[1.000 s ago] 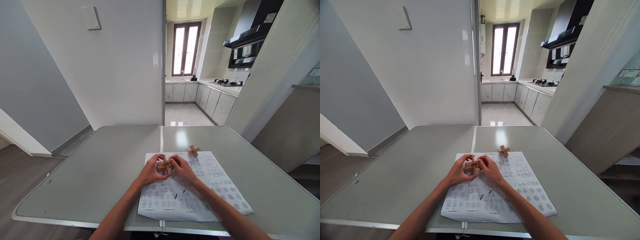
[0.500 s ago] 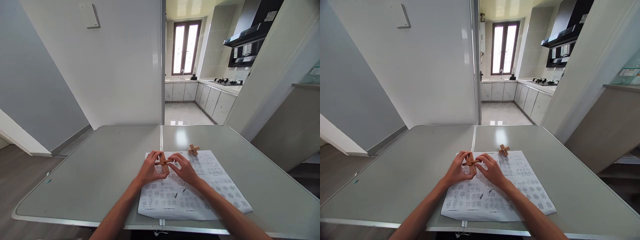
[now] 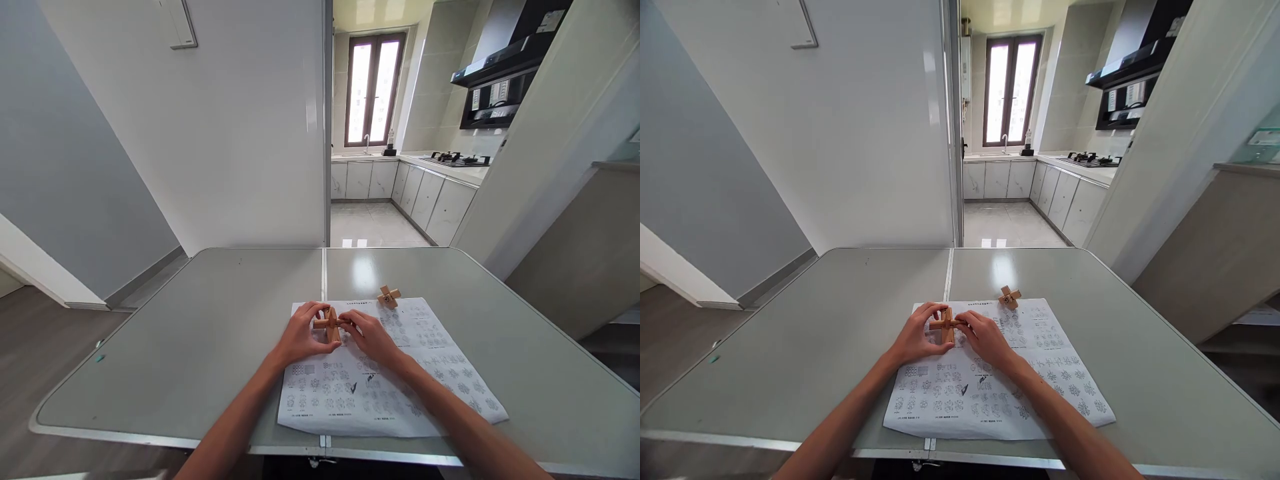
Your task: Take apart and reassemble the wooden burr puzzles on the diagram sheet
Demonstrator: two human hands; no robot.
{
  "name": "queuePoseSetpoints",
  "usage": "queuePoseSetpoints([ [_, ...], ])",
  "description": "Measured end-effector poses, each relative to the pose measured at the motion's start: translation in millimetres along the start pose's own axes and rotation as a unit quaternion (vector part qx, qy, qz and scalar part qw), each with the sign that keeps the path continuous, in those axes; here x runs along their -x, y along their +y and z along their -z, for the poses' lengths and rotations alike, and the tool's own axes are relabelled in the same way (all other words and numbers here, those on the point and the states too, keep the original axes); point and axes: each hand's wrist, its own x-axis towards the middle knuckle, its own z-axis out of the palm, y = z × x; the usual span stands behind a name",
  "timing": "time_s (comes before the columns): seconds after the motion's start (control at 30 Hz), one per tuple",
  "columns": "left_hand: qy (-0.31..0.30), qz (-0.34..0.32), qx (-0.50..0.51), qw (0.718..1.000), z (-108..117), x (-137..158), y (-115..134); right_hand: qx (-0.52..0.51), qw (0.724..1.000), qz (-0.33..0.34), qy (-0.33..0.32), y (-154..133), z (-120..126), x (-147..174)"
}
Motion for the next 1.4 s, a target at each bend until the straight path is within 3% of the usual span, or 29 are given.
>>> queuePoseSetpoints([
  [0.2, -0.014, 0.009, 0.045, 0.999, 1, 0, -2, 0.018, 1.000, -0.004, 0.012, 0, -2, 0],
  [0.6, -0.006, 0.023, 0.043, 0.999, 3, -3, -4, -0.011, 0.999, -0.020, 0.040, 2, -7, -4],
  [0.9, -0.003, 0.011, 0.044, 0.999, 5, -1, -4, -0.031, 1.000, -0.001, -0.004, -5, 2, 0],
  [1.17, -0.006, -0.005, 0.029, 1.000, 10, 2, -1, -0.030, 1.000, -0.001, 0.002, -10, 2, 4],
  [1.27, 0.026, -0.034, 0.003, 0.999, 11, 2, 2, -0.068, 0.997, -0.025, 0.002, -13, 4, 4],
  [1.4, 0.052, -0.067, -0.029, 0.996, 6, 3, 6, -0.234, 0.968, -0.085, -0.025, -17, 7, 1],
])
